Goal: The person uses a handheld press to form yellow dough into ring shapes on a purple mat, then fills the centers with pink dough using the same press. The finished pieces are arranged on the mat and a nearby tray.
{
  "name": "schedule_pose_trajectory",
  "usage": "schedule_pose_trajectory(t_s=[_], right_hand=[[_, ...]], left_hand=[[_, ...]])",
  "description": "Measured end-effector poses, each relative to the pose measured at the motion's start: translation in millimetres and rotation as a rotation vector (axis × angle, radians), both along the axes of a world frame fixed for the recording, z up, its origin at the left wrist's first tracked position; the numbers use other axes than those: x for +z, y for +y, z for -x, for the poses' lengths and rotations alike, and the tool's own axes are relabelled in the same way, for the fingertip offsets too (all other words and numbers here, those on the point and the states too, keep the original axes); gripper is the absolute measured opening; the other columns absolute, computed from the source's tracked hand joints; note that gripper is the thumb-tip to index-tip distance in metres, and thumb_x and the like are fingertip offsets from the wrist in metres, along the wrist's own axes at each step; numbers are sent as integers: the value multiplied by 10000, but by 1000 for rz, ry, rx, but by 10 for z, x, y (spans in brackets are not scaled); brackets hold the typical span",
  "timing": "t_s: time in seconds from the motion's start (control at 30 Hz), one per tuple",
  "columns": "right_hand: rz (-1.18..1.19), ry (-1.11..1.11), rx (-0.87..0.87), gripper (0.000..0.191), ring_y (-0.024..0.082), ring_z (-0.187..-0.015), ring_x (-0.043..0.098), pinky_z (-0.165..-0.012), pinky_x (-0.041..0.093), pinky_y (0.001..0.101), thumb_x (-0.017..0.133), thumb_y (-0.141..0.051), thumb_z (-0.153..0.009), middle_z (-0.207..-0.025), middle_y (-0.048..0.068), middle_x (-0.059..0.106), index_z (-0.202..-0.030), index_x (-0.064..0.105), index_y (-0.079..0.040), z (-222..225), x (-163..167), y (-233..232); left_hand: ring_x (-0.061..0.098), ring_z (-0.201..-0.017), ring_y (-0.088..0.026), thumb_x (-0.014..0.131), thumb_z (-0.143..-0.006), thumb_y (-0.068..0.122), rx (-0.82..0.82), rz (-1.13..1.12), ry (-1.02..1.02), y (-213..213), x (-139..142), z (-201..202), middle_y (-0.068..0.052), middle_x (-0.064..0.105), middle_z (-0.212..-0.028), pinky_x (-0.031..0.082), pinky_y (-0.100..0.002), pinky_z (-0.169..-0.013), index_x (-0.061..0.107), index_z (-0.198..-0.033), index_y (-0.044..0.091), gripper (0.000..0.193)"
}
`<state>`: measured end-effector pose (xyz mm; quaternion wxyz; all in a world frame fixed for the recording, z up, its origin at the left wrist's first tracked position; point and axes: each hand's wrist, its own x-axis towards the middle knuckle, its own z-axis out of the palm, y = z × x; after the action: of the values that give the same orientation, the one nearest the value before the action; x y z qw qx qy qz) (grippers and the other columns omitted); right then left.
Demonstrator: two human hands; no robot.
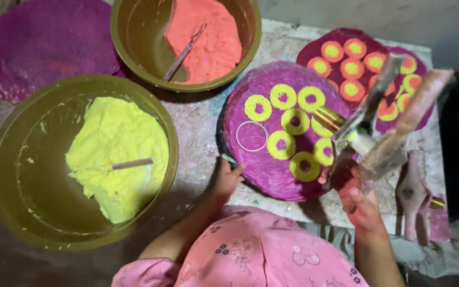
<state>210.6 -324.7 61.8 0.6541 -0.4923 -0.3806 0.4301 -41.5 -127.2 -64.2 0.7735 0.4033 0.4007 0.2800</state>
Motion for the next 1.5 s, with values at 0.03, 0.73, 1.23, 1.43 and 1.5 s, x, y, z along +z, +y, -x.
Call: schedule_pose_trajectory(t_s=[0.03,0.73,1.23,1.43,1.5], right_hand=[[29,-9,19,804,290,-1155,613,-1033,473,453,735,-504,-878,-1244,182,621,-1422,462,22,20,7,29],[1059,-202,705,798,254,-923,787,-924,588,401,302,-641,-920,-1053,140,765,-1404,604,-83,-425,969,1039],[1096,-600,611,786,213,-624,612,-646,537,396,315,-671,-956,-706,97,667,-812,692,3,31,837,1591],[1104,-815,574,788,220,-647,668,-667,565,392,324,-685,-967,-699,131,698,-855,673,12,-114,921,1522],[1062,-864,503,766,217,-657,660,-656,550,405,366,-700,-950,-723,111,702,-933,697,-10,-114,950,1519]], left_hand=[[606,-1163,-286,665,-903,53,18,20,-13,-89,-32,13,-141,555,-1346,570,-491,-875,315,-1468,65,665],[576,-1156,-207,651,-993,381,-211,179,-1378,1005,1259,-658,-29,569,-1077,397,-426,-1191,560,-1239,111,376],[520,-905,-131,548,-1016,400,15,232,-1534,1419,555,-584,29,534,-915,467,-324,-986,539,-989,154,247],[510,-892,-139,530,-996,364,37,282,-1511,1290,425,-896,29,523,-901,484,-352,-967,532,-960,166,201],[509,-887,-140,521,-1001,364,11,270,-1531,1348,430,-997,31,512,-892,493,-359,-964,529,-950,171,200]])
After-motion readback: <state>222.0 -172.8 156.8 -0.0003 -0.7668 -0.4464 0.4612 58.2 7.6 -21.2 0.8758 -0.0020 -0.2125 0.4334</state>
